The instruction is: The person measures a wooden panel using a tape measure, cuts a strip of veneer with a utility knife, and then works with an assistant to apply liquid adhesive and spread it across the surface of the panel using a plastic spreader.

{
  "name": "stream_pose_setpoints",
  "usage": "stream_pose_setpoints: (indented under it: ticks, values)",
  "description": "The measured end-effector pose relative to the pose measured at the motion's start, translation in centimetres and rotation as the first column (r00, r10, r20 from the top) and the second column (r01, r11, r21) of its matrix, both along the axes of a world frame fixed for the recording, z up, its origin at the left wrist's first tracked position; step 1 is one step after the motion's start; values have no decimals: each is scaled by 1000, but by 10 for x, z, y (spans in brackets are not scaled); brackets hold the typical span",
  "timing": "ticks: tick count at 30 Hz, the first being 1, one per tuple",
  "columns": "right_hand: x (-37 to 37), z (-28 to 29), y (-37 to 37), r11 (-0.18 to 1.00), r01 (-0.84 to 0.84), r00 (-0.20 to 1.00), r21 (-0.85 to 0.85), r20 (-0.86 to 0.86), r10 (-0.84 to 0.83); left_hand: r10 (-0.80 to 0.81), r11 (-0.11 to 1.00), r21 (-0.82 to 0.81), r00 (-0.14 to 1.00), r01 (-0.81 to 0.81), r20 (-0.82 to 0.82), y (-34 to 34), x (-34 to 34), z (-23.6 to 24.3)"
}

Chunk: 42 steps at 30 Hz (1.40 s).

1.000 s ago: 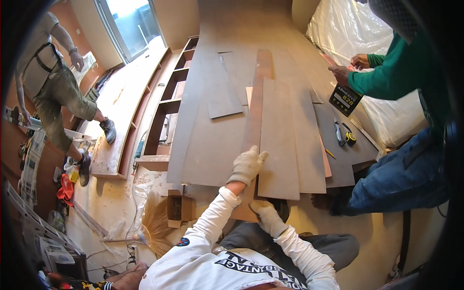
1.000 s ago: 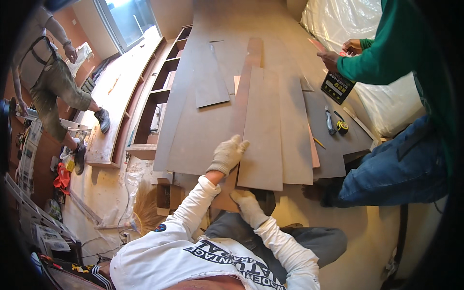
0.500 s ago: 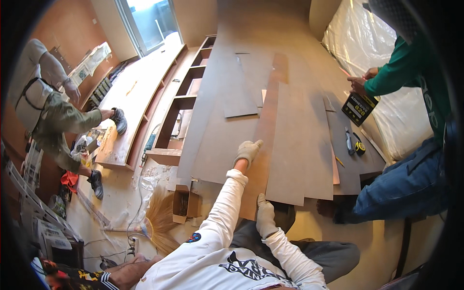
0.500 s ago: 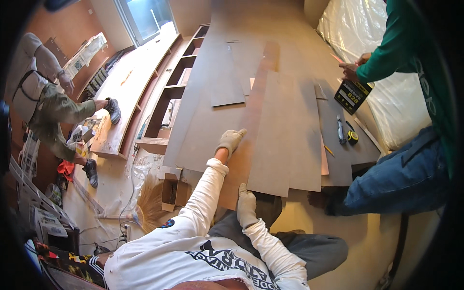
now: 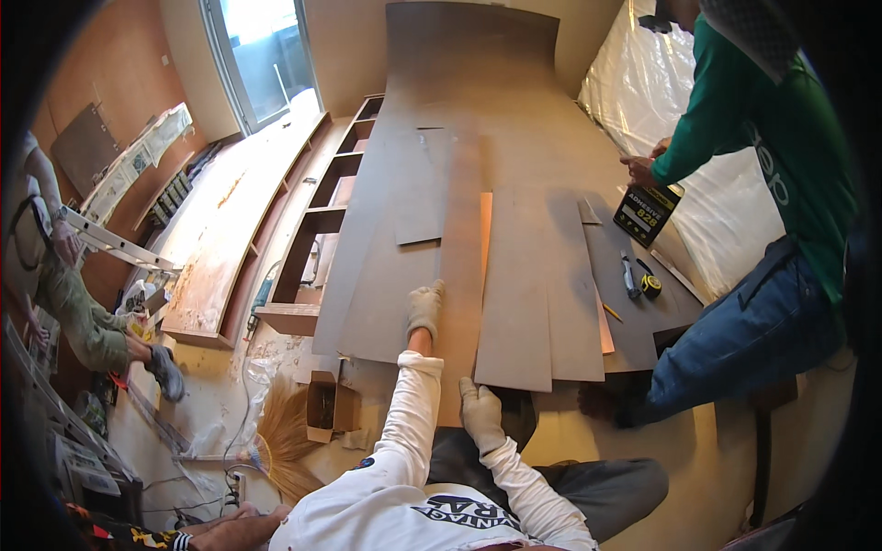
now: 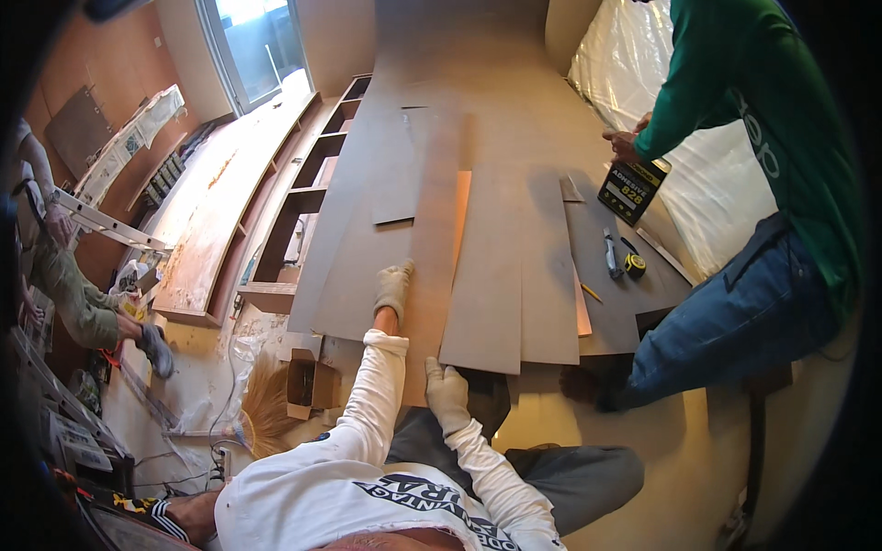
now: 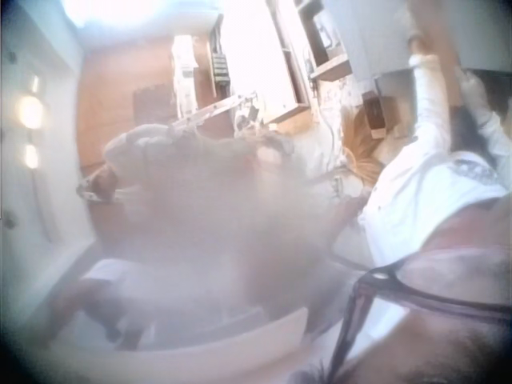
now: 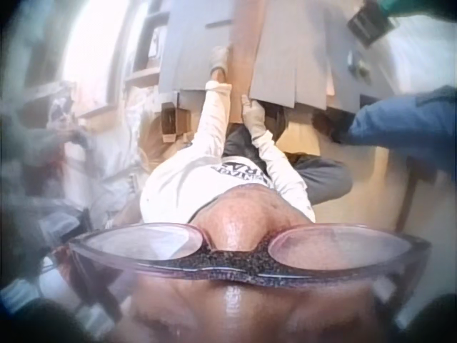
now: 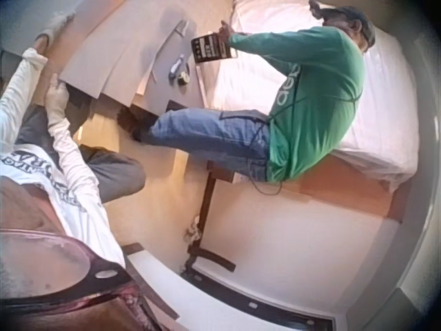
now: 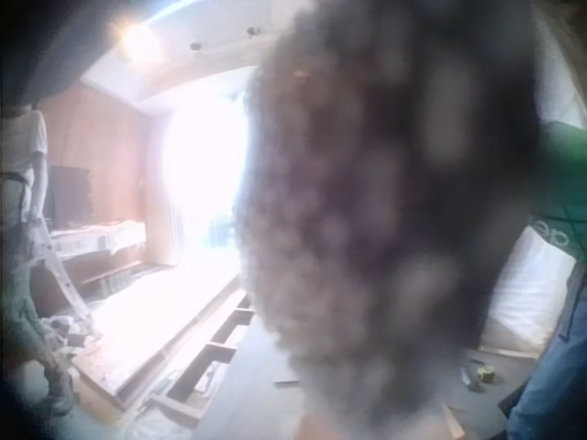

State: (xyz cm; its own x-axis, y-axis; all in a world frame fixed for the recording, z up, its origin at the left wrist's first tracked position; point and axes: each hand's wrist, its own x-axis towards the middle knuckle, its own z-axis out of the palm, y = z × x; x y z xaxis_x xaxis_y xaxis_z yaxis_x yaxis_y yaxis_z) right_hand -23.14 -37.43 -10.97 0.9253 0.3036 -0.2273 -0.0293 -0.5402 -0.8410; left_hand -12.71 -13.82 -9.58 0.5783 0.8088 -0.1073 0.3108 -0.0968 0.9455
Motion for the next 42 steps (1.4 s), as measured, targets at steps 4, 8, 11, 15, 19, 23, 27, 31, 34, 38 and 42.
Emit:
stream_pose_setpoints:
  ticks: [4, 8, 11, 15, 19, 23, 27, 31, 34, 38, 42]
  values:
    - [10, 47, 30, 997, -13, 986, 80, -164, 26, 62, 982, 177, 998, -64, 12, 59, 10, -21]
    - [31, 48, 49, 997, -75, 978, 15, -193, 76, 71, 975, 218, 990, -43, -119, 76, 29, 1]
    - [28, 56, 80, 990, -137, 980, 27, -145, 140, 126, 959, 276, 970, -66, -206, 121, 20, 1]
    - [45, 21, 109, 985, -140, 989, -101, -68, 133, 130, 950, 302, 977, -74, -169, 128, 26, 3]
    - [33, 33, 123, 979, -197, 979, -46, -69, 193, 135, 825, 562, 945, 59, -297, 163, 18, -3]
    - [-13, 37, 75, 921, -328, 938, 211, 188, 291, 45, 863, 459, 873, 210, -485, 171, 8, 14]
    - [-38, 44, 5, 740, -659, 751, 136, 55, 658, 29, 499, 666, 757, 555, -652, 219, -12, 15]
    - [-29, 60, -24, 539, -836, 523, -102, 150, 839, -17, 797, 478, 805, 369, -593, 243, -29, 13]
    - [-15, 76, -66, 645, -758, 633, -91, 133, 763, -4, 993, 119, 1000, 6, -16, 163, -39, 55]
    - [7, 107, -108, 697, -715, 697, -64, 20, 717, -133, 222, 961, 981, 165, -138, 72, -148, 25]
    - [20, 102, -115, 771, -634, 772, -63, -99, 628, -197, 276, 879, 918, 390, -345, -28, -197, 36]
